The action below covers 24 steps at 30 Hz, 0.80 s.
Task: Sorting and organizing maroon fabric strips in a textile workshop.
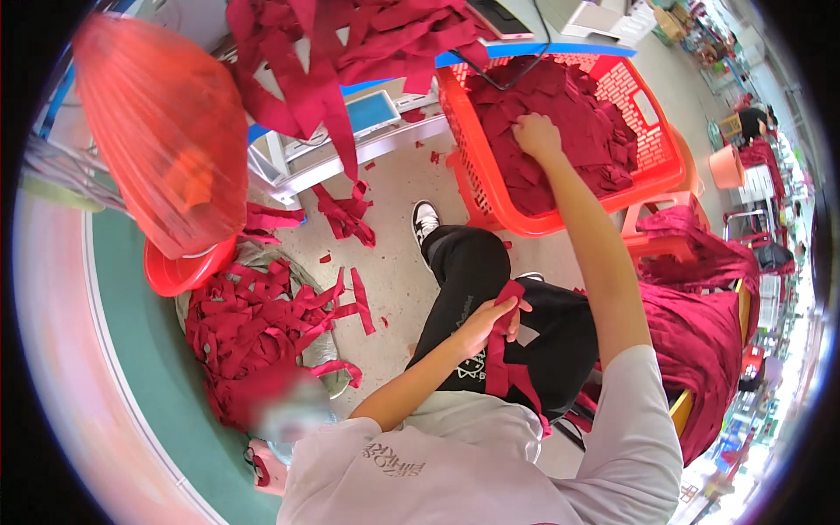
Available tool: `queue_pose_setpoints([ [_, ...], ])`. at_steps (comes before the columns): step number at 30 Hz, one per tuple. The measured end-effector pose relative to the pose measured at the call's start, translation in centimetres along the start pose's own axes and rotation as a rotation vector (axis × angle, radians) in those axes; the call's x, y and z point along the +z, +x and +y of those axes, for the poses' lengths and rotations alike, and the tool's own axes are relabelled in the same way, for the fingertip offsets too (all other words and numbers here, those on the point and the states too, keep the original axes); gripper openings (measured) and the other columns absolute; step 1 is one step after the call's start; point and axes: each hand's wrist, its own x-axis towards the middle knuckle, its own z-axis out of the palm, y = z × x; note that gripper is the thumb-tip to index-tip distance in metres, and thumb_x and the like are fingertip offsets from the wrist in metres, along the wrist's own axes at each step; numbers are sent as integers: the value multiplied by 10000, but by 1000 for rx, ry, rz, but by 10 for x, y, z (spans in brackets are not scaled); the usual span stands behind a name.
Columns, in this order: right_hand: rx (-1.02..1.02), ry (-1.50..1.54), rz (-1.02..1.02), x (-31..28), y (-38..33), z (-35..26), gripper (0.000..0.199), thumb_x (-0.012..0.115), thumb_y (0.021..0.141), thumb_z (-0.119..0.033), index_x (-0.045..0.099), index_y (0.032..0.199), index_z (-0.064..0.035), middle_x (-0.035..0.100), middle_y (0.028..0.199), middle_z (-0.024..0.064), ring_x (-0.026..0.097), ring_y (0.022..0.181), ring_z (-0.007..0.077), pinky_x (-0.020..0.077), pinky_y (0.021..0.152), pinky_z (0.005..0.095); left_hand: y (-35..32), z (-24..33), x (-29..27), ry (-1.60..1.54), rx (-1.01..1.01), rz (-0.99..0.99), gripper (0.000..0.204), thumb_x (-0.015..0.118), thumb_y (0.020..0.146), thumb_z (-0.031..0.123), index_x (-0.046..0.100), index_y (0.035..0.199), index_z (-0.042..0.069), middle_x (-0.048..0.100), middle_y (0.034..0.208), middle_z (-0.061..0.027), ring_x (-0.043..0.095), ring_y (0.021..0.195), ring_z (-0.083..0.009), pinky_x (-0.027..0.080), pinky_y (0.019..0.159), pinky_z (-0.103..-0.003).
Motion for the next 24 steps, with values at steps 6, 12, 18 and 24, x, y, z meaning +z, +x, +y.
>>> queue_pose_setpoints([
  [6,258,1188,73,-169,-64,-4,303,529,957,-232,658,1154,-42,640,1099,38,586,1029,134,487,868,282,-21,20,-13,-269,41,-57,359,411,1046,383,542,1079,51,379,581,27,374,464,-95,333,450,-246],
  [12,-234,1377,-72,-284,-247,21,175,503,827,-65,597,898,64,664,1020,241,698,752,232,548,657,297,-31,34,38,-162,152,-86,463,338,1049,452,544,1070,39,291,557,61,267,449,-52,249,441,-213],
  [18,-92,1099,-401,-214,-373,-24,195,646,720,-8,460,665,9,693,910,167,624,613,178,453,524,304,-28,19,79,-185,103,-156,544,378,1021,506,549,1146,5,321,586,71,293,481,-37,252,450,-208],
  [24,52,1013,-391,-174,-453,-29,227,686,704,1,458,703,6,611,923,81,512,623,194,409,544,315,-26,-20,81,98,-151,15,110,619,894,70,588,1000,73,419,613,75,337,489,-23,222,458,-216],
])
